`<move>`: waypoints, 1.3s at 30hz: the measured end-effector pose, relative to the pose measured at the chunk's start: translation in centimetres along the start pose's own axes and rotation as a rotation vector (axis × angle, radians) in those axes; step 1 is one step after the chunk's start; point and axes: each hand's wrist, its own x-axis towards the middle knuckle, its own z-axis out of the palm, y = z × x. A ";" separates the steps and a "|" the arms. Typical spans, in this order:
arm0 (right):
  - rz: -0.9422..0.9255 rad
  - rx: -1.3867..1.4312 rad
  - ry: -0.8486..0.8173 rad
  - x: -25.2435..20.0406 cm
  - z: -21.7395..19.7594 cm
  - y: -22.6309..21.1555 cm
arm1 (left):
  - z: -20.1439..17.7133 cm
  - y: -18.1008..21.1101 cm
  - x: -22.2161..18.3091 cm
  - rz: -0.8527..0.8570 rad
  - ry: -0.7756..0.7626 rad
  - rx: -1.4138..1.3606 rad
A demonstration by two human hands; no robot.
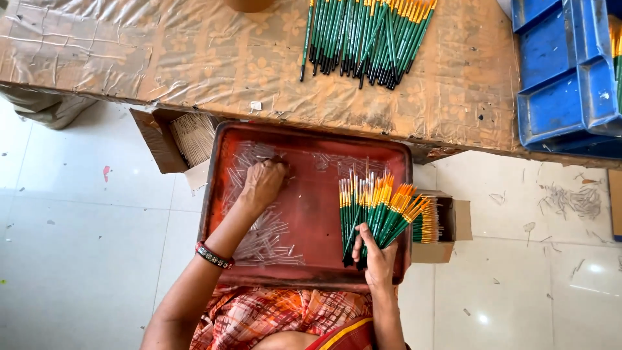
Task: Applying plastic sleeves to paintbrush bristles and bundling them for packaging.
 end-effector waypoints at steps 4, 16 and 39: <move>0.063 0.152 -0.102 -0.6 1.7 1.2 | -0.9 -0.9 0.4 0.081 -0.055 0.014; -0.073 -0.141 -0.032 -0.1 2.0 0.1 | -2.8 -1.0 -0.7 -0.058 -0.176 0.192; 0.002 0.223 0.067 -1.3 0.3 -1.3 | -4.1 0.6 -0.8 0.093 -0.289 0.138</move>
